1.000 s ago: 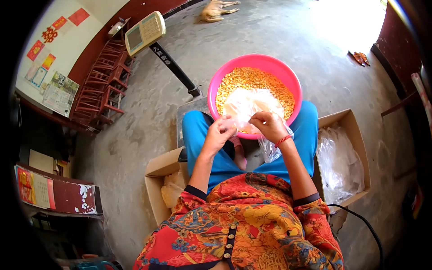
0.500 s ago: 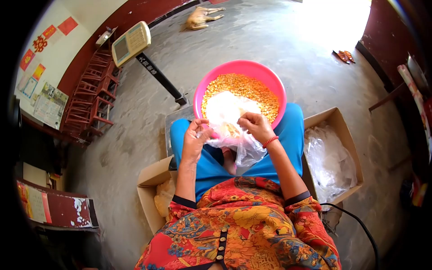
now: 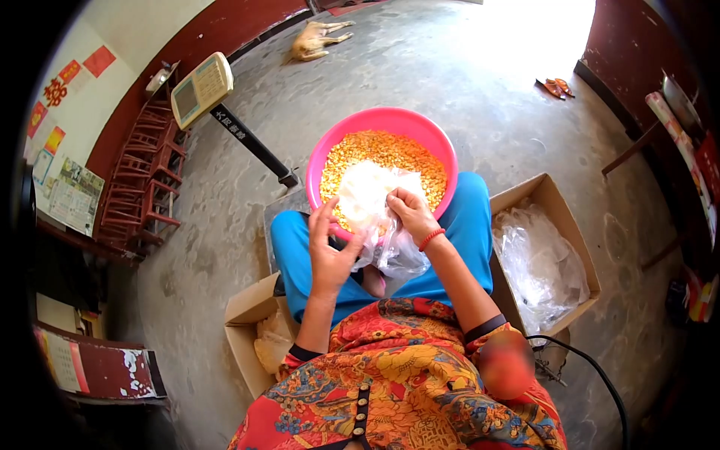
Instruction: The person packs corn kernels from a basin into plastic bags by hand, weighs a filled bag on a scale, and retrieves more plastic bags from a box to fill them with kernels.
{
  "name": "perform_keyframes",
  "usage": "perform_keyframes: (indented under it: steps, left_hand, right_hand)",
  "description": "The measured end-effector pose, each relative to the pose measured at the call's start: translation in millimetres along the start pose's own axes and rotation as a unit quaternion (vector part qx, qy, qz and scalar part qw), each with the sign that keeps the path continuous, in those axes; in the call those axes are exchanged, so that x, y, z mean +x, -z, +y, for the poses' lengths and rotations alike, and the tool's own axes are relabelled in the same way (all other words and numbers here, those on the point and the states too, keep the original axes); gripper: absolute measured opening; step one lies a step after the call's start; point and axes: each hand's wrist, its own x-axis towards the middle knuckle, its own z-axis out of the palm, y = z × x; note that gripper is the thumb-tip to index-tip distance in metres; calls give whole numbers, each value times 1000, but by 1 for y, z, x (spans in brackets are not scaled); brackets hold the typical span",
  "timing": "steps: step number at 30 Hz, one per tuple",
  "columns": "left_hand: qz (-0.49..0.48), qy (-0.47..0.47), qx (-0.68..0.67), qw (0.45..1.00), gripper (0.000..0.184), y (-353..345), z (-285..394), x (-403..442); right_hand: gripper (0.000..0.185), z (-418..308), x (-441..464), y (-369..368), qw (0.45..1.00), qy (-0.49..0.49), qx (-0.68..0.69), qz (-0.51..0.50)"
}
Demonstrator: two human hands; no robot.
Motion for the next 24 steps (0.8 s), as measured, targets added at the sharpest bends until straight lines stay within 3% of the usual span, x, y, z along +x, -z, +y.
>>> perform_keyframes:
  steps: [2, 3, 4, 6, 7, 8, 10, 11, 13, 14, 16, 17, 18, 20, 21, 22, 24]
  left_hand:
    - [4, -107, 132, 985, 64, -8, 3, -1]
    - [10, -122, 184, 975, 50, -9, -1, 0]
    - [10, -125, 184, 975, 50, -9, -16, -1]
    - [-56, -50, 120, 990, 33, -7, -44, -3]
    - [-36, -16, 40, 998, 18, -8, -50, -4]
    - [-39, -15, 40, 998, 18, -7, -56, -6]
    - [2, 169, -125, 978, 15, -2, -54, -6]
    - [-3, 202, -226, 953, 16, 2, -60, -3]
    - [-2, 274, -365, 890, 14, 15, -51, 3]
    - [2, 292, -429, 855, 14, 20, -50, 5]
    - [37, 299, -473, 828, 13, 24, -47, 9]
    - [13, 291, -485, 824, 13, 31, -45, 8]
    - [12, 291, -486, 824, 13, 36, -47, 8]
    - [-50, 265, -448, 852, 11, 43, -50, 7]
    - [-49, 234, -353, 905, 13, 41, -39, 5]
    - [-49, 235, -352, 905, 13, 37, -37, 3]
    - [-86, 86, -65, 990, 15, 31, -35, -4]
  right_hand:
    - [13, -3, 0, -14, 995, 1, 93, 28]
    - [12, -8, -3, -19, 990, -7, 139, 36]
    - [12, -13, -4, -19, 990, -5, 139, 36]
    - [11, -22, -8, -17, 983, -24, 174, -43]
    - [12, -25, -10, -20, 982, -25, 184, -24]
    - [12, -28, -13, -23, 982, -25, 186, -22]
    - [13, -32, -18, -28, 985, -43, 166, 9]
    - [13, -32, -19, -26, 985, -43, 166, 10]
    - [12, -33, -20, -22, 988, 33, -61, -142]
    - [12, -33, -21, -21, 988, 32, -60, -141]
    - [15, -44, -29, -27, 896, 91, -408, -149]
    - [15, -52, -32, -31, 886, 54, -442, -132]
    - [15, -44, -28, -28, 886, 55, -442, -130]
    - [12, -22, -20, -15, 843, 182, -504, -52]
    - [14, -25, -21, -13, 830, 193, -523, -10]
    - [16, -22, -17, -6, 821, 204, -533, 15]
    - [18, -29, -17, 4, 808, 187, -555, 55]
